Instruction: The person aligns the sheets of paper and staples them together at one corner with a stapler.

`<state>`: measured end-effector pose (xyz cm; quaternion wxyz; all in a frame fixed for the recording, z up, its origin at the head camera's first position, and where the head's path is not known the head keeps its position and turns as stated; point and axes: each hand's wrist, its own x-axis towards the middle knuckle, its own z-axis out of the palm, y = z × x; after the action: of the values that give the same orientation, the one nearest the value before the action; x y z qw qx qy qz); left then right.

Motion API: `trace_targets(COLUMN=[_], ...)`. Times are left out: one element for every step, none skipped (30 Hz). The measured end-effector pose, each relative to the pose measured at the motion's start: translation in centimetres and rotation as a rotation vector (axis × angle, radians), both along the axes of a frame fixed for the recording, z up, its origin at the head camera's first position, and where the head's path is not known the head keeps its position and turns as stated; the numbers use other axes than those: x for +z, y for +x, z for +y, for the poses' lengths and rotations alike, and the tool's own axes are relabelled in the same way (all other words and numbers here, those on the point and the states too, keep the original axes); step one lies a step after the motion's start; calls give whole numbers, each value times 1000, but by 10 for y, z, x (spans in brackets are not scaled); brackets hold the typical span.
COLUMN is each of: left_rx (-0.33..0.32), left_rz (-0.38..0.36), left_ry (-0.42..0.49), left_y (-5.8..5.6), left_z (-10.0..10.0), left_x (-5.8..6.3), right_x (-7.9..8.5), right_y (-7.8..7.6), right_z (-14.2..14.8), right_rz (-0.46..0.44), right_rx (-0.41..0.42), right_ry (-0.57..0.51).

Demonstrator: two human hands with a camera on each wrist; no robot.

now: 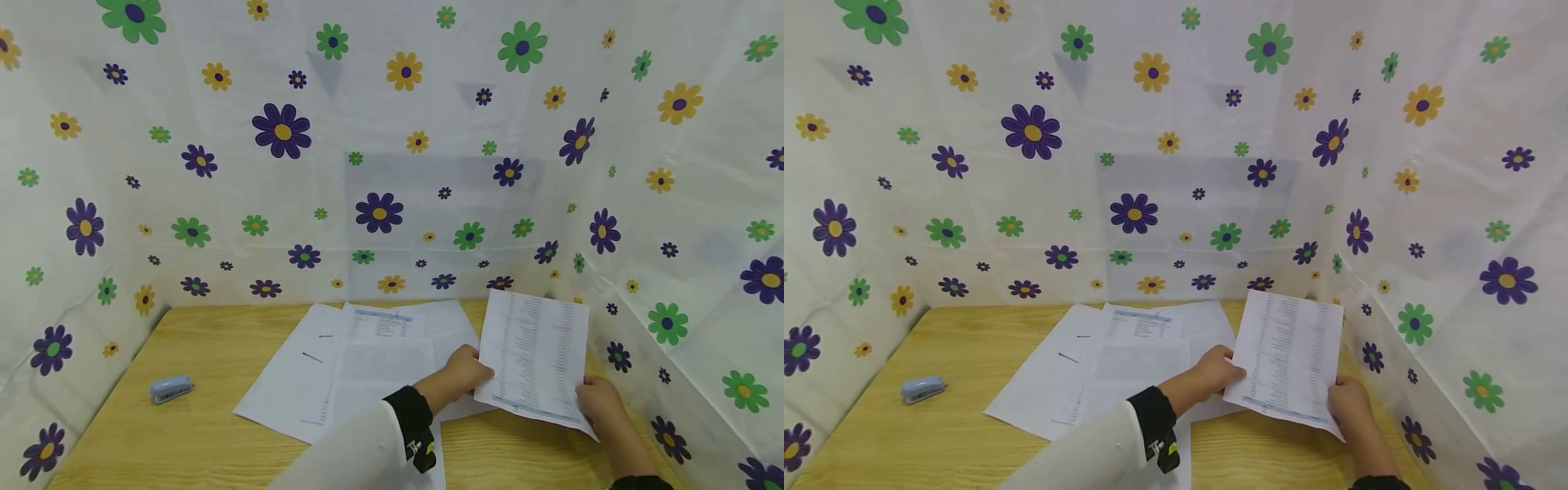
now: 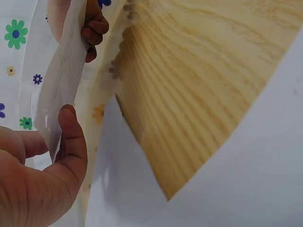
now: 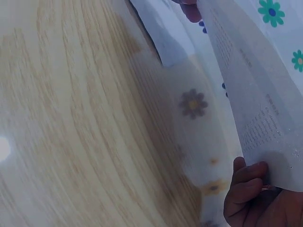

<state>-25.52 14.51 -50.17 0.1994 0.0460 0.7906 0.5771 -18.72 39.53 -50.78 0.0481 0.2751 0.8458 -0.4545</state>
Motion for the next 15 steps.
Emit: trace_targets(left_rx=[8, 12, 16, 22, 28, 33, 37, 38, 42, 38, 33, 27, 21, 14, 12], left_rz=[6, 6, 3, -2, -7, -10, -11, -10, -8, -7, -9, -11, -14, -14, -17], left_ry=[-11, -9, -4, 3, 15, 25, 31, 41, 44, 50, 59, 66, 73, 77, 78], left_y=[-3, -5, -8, -10, -13, -16, -19, -21, -24, -26, -28, -29, -30, -31, -32], left_z=[-3, -6, -10, -14, -18, -23, -29, -35, -41, -48, -55, -63, -72, -80, -89], left_x=[1, 3, 5, 7, 9, 11, 14, 17, 19, 22, 25, 27, 30, 33, 35], right_x=[1, 2, 4, 6, 9, 12, 14, 17, 20, 23, 26, 29, 31, 34, 37], right_y=[-1, -2, -3, -4, -5, -6, -7, -8, -8, -9, -10, -11, -12, -12, -12], right_z=[-3, -6, -9, -12, -17, -21, -26, -31, -37, -42, -49, -55, -61, -67, -73], right_rz=[2, 6, 12, 19, 23, 29, 35, 45, 53, 58, 65, 81, 90, 106, 121], right_rx=[4, 12, 19, 30, 36, 47, 55, 60, 65, 73, 77, 89, 98, 111, 127], right_ry=[-4, -6, -9, -15, -21, -28, -33, -40, -49, -55, -56, -59, -64, -68, -60])
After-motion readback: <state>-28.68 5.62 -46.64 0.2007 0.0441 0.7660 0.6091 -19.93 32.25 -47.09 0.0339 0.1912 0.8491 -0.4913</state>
